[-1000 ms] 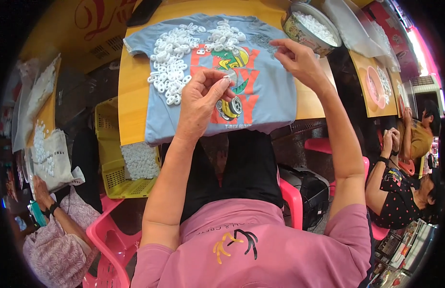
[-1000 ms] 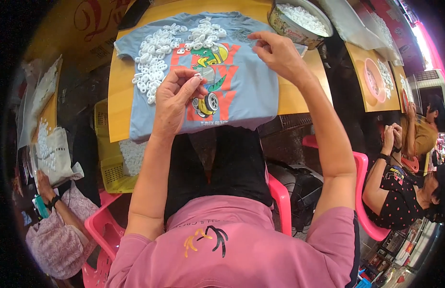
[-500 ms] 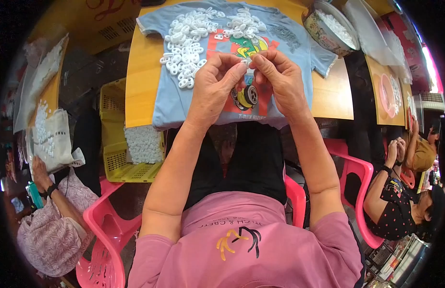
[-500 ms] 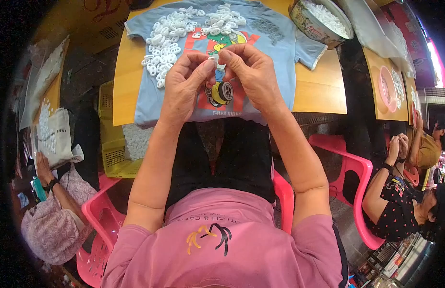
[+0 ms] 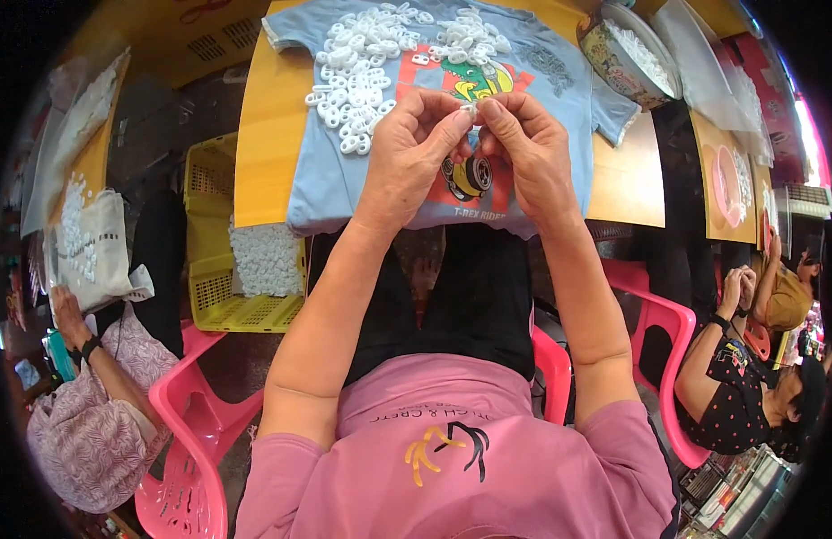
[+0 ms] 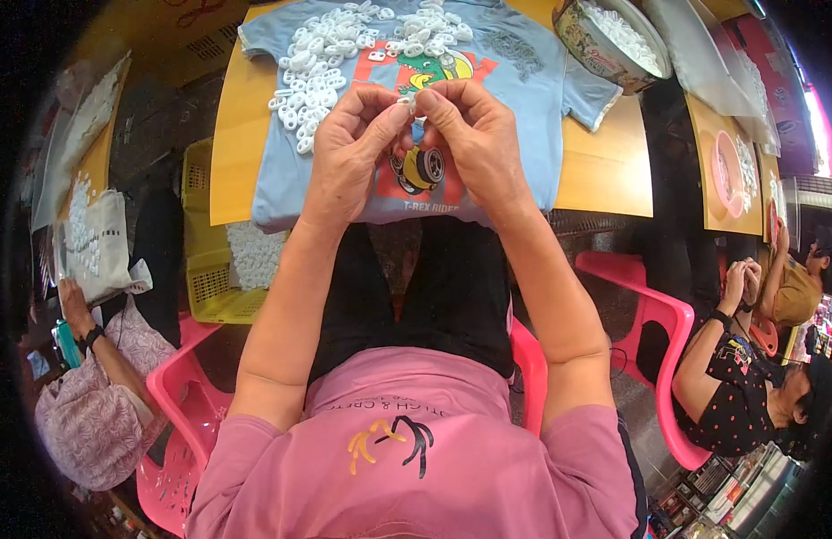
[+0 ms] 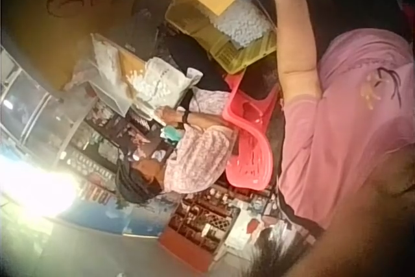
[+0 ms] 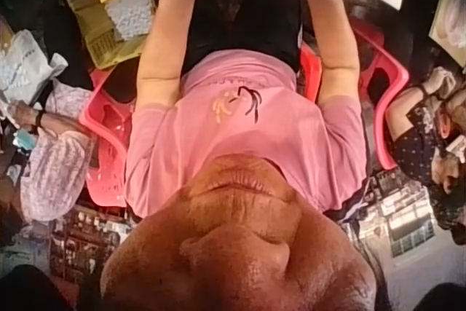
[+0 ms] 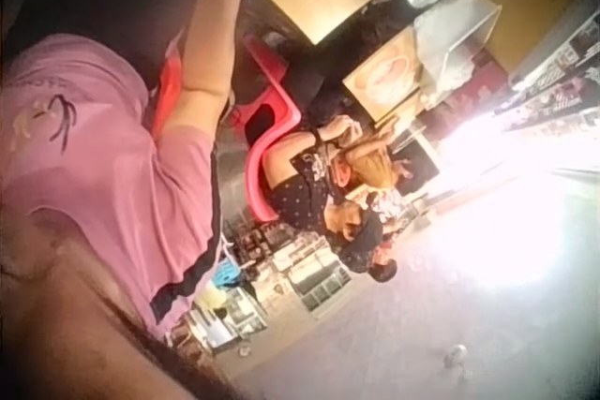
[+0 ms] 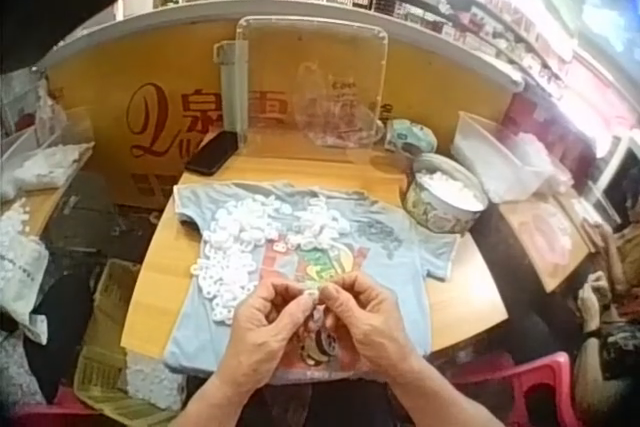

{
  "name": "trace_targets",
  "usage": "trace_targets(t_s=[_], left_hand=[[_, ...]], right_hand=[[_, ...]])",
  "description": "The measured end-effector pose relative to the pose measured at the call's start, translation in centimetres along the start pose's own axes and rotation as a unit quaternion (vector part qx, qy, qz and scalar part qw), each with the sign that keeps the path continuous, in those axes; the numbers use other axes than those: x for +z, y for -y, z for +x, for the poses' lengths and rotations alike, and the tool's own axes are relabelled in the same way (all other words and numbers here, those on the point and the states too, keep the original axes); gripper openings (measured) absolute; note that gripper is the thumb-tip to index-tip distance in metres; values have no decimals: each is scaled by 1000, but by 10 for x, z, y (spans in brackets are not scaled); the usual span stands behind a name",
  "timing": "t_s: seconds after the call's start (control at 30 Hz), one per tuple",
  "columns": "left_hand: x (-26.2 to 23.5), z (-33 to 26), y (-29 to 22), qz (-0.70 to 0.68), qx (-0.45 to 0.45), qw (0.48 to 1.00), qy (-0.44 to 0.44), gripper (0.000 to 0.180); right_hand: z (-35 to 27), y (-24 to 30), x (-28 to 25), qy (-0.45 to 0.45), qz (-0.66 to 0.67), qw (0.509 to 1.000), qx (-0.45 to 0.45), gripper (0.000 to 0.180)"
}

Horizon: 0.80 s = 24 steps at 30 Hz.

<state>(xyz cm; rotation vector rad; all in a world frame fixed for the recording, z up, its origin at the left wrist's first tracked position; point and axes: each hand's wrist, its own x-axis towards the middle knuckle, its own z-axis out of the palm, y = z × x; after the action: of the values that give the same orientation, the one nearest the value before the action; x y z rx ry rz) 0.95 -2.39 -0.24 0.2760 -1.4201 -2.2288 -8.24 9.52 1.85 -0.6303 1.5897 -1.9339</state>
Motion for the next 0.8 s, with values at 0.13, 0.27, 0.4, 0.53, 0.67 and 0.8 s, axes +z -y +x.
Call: trace_targets(t_s=[0.13,0.27,0.4,0.53,0.67,0.8], left_hand=[[-1,-1,-1,-10,-2,1000,9,14],[-1,-1,-2,-15,-2,1000,5,14],[0,-1,-1,-5,0,1000,-10,12],[-2,0,0,39,16,999,-10,11],[0,3,2,27,20,999,-29,10],[-1,4,3,11,17,999,-35,11]], right_hand=[[2,-5,0,1,-36,999,-20,18],[1,-5,5,-8,-54,998,-31,17],[-2,-9,9,-34,-80,995,-57,16],[3,-9,11,-43,-103,992,-64,15],[10,-8,14,-41,-98,993,-57,15],[10,-1,9,-16,-140,989,-41,18]])
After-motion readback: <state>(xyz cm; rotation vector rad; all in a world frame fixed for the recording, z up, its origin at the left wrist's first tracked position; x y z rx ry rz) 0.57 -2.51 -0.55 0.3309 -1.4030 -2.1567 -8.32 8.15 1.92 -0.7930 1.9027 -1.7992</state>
